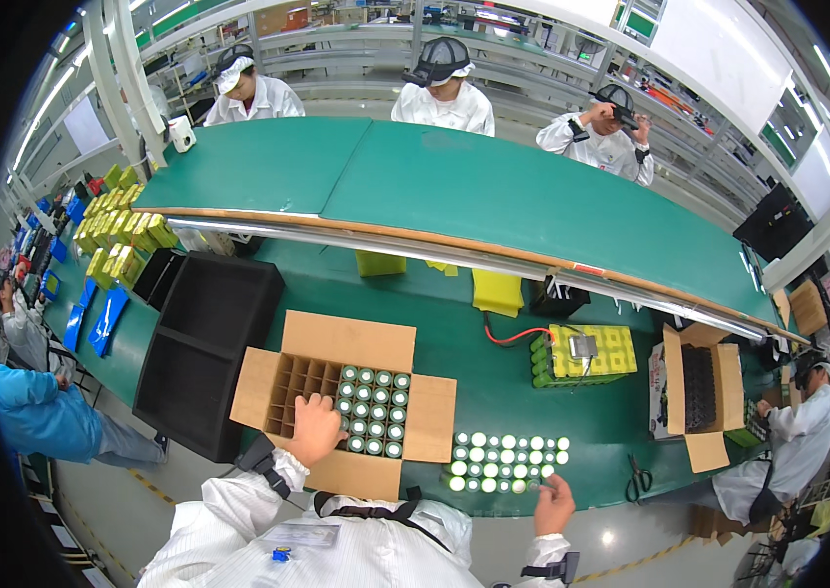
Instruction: Placing battery cells into a grid and securing them with tape.
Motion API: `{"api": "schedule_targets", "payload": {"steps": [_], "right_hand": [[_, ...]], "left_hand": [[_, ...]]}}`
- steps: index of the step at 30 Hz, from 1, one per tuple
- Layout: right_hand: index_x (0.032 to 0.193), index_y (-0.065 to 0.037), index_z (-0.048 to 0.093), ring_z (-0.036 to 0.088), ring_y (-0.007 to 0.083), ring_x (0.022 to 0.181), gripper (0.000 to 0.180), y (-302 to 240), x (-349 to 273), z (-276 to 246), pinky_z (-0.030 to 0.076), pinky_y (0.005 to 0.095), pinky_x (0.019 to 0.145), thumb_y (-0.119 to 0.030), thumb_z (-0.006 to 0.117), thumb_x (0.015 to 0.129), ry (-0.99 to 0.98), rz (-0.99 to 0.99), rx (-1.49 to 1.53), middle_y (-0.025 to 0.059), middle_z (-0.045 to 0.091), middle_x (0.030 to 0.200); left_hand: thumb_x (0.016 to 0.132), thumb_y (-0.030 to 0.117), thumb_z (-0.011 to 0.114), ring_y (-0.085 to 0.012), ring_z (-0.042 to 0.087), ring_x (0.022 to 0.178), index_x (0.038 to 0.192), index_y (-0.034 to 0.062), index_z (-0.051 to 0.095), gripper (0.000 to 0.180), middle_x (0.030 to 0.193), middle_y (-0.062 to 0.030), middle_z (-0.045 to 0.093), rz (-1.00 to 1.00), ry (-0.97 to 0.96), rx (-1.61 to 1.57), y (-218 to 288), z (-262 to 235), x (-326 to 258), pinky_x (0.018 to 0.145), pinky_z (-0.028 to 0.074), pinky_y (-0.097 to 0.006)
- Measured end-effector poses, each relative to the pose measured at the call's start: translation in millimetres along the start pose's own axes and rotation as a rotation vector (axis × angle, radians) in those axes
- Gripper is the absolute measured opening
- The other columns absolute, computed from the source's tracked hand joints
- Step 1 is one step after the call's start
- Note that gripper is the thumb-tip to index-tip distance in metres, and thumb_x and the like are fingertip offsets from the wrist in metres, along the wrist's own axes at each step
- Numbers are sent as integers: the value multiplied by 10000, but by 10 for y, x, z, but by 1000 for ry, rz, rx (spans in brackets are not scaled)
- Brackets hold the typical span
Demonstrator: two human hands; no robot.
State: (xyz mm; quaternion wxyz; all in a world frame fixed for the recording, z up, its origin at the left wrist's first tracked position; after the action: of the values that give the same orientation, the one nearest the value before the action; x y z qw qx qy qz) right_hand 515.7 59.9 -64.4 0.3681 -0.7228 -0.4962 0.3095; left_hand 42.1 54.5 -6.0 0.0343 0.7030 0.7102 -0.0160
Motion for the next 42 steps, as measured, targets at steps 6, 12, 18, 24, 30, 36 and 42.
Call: {"api": "schedule_targets", "payload": {"steps": [6, 12, 18, 24, 30, 36, 42], "right_hand": [[1053, 6, 654, 666, 152, 840, 243, -507, -556, 459, 523, 297, 786, 55, 540, 844, -125, -116, 130, 92, 688, 966], [1099, -38, 658, 686, 201, 875, 237, -1085, -1042, 1184, 535, 318, 778, -39, 596, 870, -489, -217, 141, 126, 692, 995], [1390, -21, 386, 505, 341, 1207, 609, -1568, -1123, 1389, 402, 396, 1017, -163, 641, 856, -730, -399, 129, 205, 513, 1314], [1262, -13, 500, 539, 367, 1181, 573, -1920, -1076, 1369, 419, 426, 989, -211, 749, 786, -662, -552, 119, 216, 583, 1214], [958, -27, 545, 604, 126, 637, 227, -1021, -761, 751, 533, 292, 558, -163, 707, 875, -4, 147, 620, 37, 601, 783], [1037, -12, 505, 603, 240, 611, 371, 1107, -378, -157, 508, 354, 549, -308, 661, 877, 100, 505, 125, 130, 605, 786], [1203, -49, 516, 632, 424, 935, 493, 1171, -280, 80, 489, 517, 827, -362, 618, 836, -224, 335, -524, 242, 668, 981]], "left_hand": [[645, 330, 797, -254, 580, 928, 775, 87, 695, 293, 881, -78, 608, 54, 35, -28, -70, 345, -14, 799, 401, -412], [582, 239, 794, -291, 578, 825, 792, 58, 674, 303, 786, -92, 576, 105, 193, -264, -179, 147, -80, 723, 420, -430], [543, 116, 771, -323, 598, 731, 775, 21, 629, 288, 770, -124, 593, 157, 285, -587, 86, -1040, -186, 646, 488, -396], [590, 154, 853, -210, 633, 821, 1065, 3, 632, 545, 949, -96, 676, 416, -89, -1164, 717, -1137, -209, 703, 490, -323], [666, 35, 802, -173, 605, 915, 1282, -16, 494, 691, 1166, -114, 634, 42, -64, -1173, 365, -416, -30, 795, 491, -308], [854, 35, 626, -106, 570, 796, 1052, -50, 599, 217, 906, -60, 621, -282, 19, -1250, -240, 21, -80, 730, 488, -250], [862, 43, 620, -108, 572, 782, 1050, -58, 596, 215, 878, -54, 624, -255, -56, -1177, -155, 164, -16, 715, 489, -260]]}}
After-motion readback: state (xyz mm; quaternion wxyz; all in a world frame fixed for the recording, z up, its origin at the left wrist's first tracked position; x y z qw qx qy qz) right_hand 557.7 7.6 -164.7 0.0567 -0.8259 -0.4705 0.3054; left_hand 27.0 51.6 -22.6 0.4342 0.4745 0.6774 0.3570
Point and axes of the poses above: each hand's wrist, its own x-axis towards the middle knuckle, its own z-axis out of the palm, y = z × x, the point moved 4 cm from there along x, towards the middle knuckle
